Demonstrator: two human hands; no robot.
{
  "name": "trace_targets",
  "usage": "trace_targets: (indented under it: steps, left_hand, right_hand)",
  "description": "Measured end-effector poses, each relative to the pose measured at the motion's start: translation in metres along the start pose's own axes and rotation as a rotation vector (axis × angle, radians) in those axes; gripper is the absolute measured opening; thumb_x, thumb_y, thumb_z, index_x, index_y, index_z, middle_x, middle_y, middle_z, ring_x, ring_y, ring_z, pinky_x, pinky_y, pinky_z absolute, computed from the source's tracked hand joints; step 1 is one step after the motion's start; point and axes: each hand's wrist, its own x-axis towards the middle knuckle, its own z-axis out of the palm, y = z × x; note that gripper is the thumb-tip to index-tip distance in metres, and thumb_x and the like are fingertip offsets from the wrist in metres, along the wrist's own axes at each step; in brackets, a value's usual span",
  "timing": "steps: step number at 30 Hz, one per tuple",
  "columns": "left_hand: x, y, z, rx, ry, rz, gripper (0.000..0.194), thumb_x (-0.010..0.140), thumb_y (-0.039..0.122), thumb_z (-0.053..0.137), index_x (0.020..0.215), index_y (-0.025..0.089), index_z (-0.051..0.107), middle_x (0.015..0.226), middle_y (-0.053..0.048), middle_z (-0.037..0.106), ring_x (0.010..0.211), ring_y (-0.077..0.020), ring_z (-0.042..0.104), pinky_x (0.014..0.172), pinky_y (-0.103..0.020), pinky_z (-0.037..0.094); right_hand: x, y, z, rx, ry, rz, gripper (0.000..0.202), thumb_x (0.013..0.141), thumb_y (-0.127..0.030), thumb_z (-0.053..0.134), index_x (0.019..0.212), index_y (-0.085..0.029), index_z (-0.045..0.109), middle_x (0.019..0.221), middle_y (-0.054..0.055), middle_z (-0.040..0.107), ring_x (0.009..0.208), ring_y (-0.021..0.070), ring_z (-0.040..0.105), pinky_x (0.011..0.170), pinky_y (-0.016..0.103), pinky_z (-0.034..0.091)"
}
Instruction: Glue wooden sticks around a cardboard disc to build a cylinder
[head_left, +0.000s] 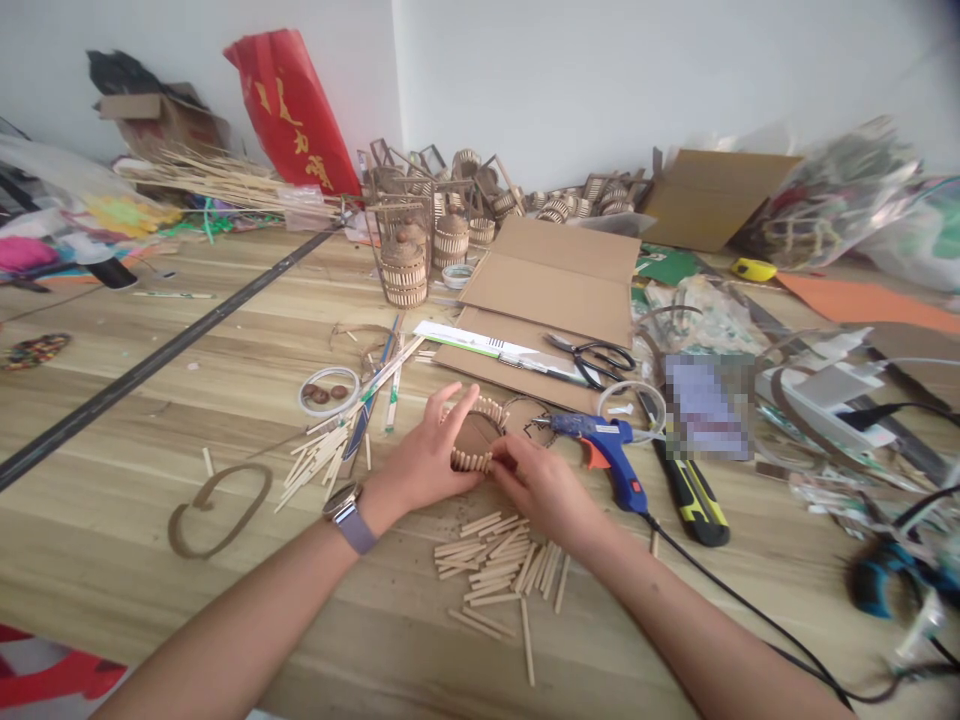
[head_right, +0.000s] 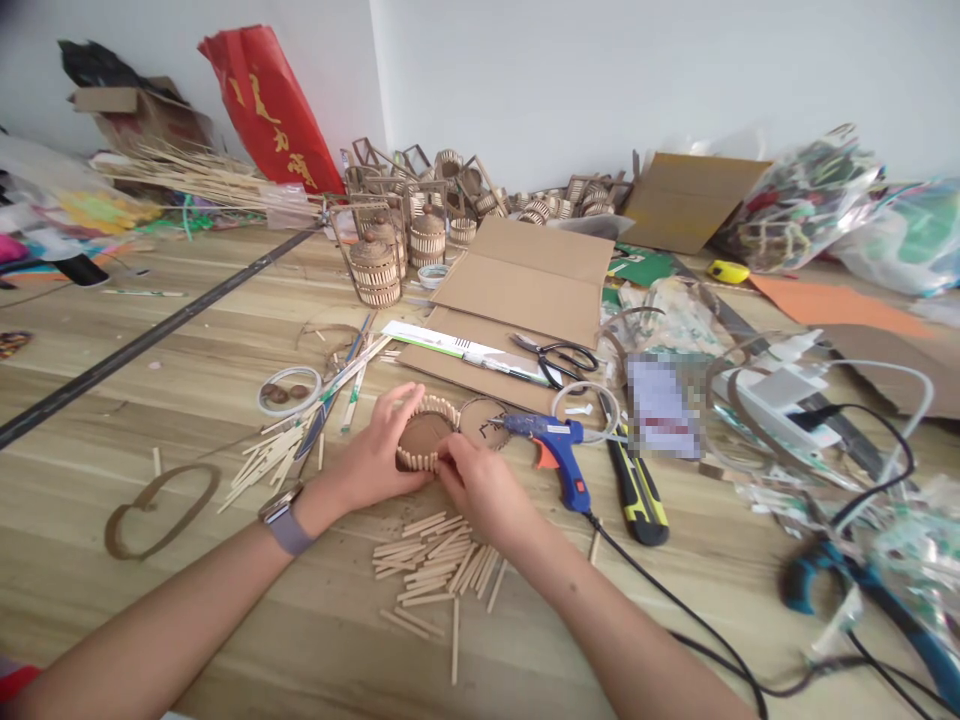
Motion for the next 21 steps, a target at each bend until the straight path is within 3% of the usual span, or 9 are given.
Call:
trace_targets:
  steps: [14,21]
  left_hand:
    - [-0.0008,0.0000,-0.0009,0.015,-0.021,0.004,0.103,0.071,0.024,0.078,0.151,0.029,0.012,0.151,-0.019,0.021,0.135,-0.0382,0.040,0.106,-0.058,0.042]
    - [-0.0007,-0.0003,-0.0022,-0.010,-0.061,0.013,0.115,0.064,0.032,0.087,0.150,0.033,0.010,0.153,-0.018,0.017,0.140,-0.0425,0.031,0.106,-0.063,0.040]
  right_hand:
    - [0.0000,-0.0002,0.0000,0.006,-0.010,-0.003,0.011,0.089,-0.011,0.051,0.086,-0.020,0.054,0.078,0.002,0.064,0.069,0.0159,0.061,0.064,0.026,0.046]
    - [0.0002,0.0008,0.0004,0.007,-0.009,-0.006,0.011,0.089,-0.012,0.051,0.085,-0.021,0.054,0.078,0.001,0.064,0.067,0.0151,0.061,0.063,0.025,0.045]
